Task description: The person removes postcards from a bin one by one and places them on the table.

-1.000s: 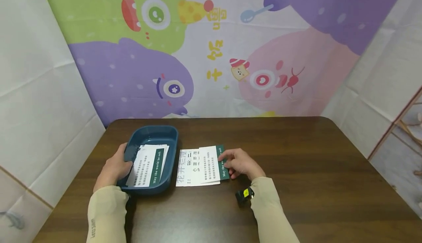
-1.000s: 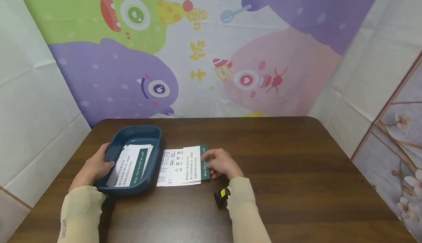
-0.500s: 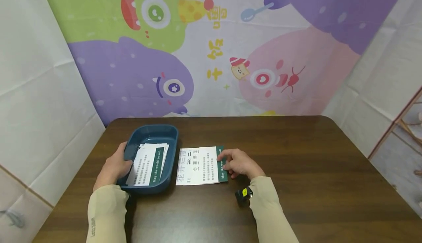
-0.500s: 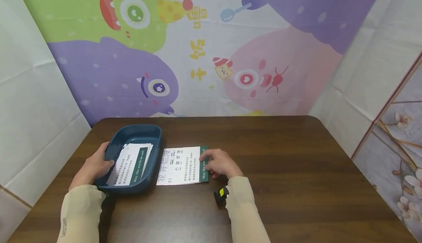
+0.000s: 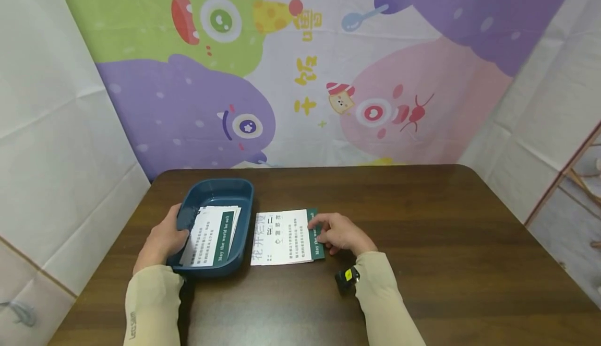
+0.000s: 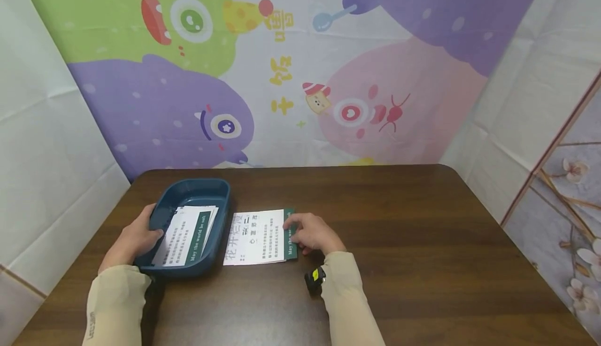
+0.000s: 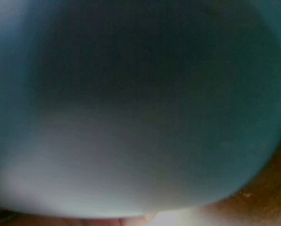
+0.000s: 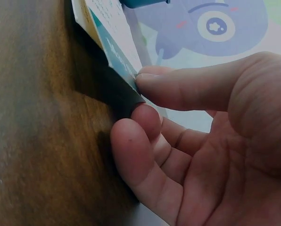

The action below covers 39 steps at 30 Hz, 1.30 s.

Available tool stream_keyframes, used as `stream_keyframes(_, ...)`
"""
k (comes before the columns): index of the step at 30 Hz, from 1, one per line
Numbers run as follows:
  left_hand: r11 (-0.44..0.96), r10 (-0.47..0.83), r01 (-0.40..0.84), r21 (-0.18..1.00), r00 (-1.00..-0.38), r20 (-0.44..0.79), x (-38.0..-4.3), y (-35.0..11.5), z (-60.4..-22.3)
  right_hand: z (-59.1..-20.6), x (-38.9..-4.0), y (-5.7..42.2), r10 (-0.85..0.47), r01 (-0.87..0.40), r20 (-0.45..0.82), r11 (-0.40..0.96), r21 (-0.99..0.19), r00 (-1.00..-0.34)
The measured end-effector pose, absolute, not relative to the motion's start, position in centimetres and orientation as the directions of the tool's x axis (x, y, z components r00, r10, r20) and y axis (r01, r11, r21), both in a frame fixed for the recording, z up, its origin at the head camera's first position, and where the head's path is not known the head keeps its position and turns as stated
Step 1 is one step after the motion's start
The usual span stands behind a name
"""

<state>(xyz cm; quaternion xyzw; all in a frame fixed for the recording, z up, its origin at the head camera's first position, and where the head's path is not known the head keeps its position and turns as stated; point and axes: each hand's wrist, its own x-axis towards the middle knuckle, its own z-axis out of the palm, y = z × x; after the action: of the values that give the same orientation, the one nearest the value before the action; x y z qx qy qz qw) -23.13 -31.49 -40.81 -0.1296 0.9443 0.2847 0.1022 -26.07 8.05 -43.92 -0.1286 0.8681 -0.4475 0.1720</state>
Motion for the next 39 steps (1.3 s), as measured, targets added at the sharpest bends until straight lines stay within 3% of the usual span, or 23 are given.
stream_keyframes(39,0.792,-0.201,-0.324,0.517,-0.939,-0.279,-23.19,-31.42,-40.69,-44.23,-26.27,7.80,-0.402,-0.154,-0.151,0.633,-0.759,-0.903)
